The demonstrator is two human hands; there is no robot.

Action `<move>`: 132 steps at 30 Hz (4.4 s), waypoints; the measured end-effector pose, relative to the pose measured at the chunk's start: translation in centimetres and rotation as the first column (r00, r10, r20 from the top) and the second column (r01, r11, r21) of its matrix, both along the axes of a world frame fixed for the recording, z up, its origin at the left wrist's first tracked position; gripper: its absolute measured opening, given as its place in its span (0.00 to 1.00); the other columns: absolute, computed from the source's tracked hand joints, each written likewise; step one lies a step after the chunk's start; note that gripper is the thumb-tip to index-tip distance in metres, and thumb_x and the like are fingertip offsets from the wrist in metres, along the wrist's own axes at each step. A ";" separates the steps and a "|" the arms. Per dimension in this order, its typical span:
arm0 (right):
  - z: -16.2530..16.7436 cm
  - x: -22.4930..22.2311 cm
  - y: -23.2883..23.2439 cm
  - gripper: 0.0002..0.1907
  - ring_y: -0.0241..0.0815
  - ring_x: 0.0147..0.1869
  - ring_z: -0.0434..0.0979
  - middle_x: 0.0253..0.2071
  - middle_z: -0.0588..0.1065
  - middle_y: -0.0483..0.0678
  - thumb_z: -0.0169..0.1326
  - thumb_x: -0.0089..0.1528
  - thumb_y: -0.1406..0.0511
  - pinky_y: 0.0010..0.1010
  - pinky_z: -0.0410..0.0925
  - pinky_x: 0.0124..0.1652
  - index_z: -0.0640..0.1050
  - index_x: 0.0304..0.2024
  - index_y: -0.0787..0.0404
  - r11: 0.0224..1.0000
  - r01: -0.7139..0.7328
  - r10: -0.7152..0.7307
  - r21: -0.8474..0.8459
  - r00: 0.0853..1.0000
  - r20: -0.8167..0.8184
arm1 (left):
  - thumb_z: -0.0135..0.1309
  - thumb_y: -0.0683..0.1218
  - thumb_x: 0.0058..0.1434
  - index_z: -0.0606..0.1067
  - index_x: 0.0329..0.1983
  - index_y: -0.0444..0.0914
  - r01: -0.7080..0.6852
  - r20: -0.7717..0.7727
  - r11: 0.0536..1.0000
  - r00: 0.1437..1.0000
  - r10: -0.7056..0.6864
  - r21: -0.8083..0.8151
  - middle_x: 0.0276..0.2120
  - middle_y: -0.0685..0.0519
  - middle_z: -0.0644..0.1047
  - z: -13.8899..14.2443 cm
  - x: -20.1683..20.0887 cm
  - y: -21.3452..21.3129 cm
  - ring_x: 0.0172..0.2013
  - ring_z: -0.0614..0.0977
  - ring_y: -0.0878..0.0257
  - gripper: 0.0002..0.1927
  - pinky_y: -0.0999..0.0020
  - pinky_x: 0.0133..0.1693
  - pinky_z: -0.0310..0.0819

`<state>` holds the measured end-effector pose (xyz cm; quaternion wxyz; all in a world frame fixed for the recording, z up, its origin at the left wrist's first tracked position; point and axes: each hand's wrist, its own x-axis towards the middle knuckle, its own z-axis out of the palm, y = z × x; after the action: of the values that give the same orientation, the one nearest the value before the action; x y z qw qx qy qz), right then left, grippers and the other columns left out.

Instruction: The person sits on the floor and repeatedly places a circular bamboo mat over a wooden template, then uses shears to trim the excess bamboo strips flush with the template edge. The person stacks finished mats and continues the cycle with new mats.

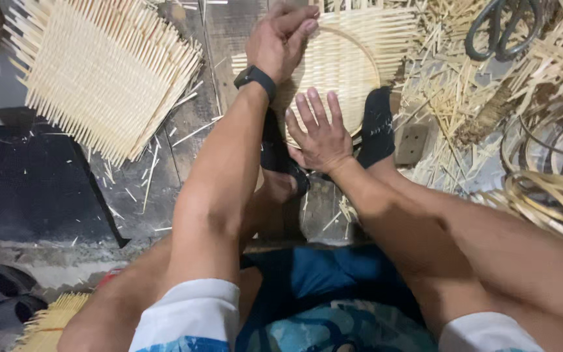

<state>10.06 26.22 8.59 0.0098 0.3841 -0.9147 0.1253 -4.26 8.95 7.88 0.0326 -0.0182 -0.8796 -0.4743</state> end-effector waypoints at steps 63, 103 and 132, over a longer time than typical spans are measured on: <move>0.8 -19.5 -3.7 0.29 0.60 0.52 0.76 0.40 0.76 0.59 0.39 0.70 0.43 0.55 0.66 0.53 0.81 0.52 0.54 0.951 0.309 -0.218 -0.035 0.744 0.632 | 0.52 0.57 0.70 0.73 0.59 0.37 -0.525 0.019 0.844 0.850 0.527 0.106 0.47 0.43 0.75 -0.6 1.5 0.2 0.48 0.78 0.50 0.23 0.60 0.52 0.73; -1.4 -14.6 28.0 0.28 0.64 0.64 0.67 0.57 0.71 0.68 0.67 0.63 0.59 0.49 0.59 0.64 0.73 0.57 0.72 0.687 0.727 -0.677 0.003 0.638 0.367 | 0.59 0.58 0.59 0.69 0.51 0.41 0.318 0.233 0.733 0.947 -0.219 -0.601 0.53 0.41 0.69 3.6 15.3 4.4 0.59 0.68 0.42 0.24 0.47 0.60 0.64; 5.2 -8.8 23.0 0.21 0.37 0.20 0.75 0.21 0.73 0.47 0.57 0.66 0.52 0.30 0.69 0.23 0.75 0.30 0.62 0.685 0.727 -0.296 -0.054 0.345 0.890 | 0.73 0.67 0.29 0.60 0.69 0.54 0.435 0.180 0.626 0.885 -0.429 -0.647 0.63 0.40 0.67 2.8 6.3 6.0 0.66 0.64 0.34 0.62 0.30 0.65 0.52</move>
<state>1.26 49.26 13.80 -0.2947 -0.0557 -0.8212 0.4854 2.09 14.98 10.65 -0.0947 -0.2369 -0.9596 -0.1191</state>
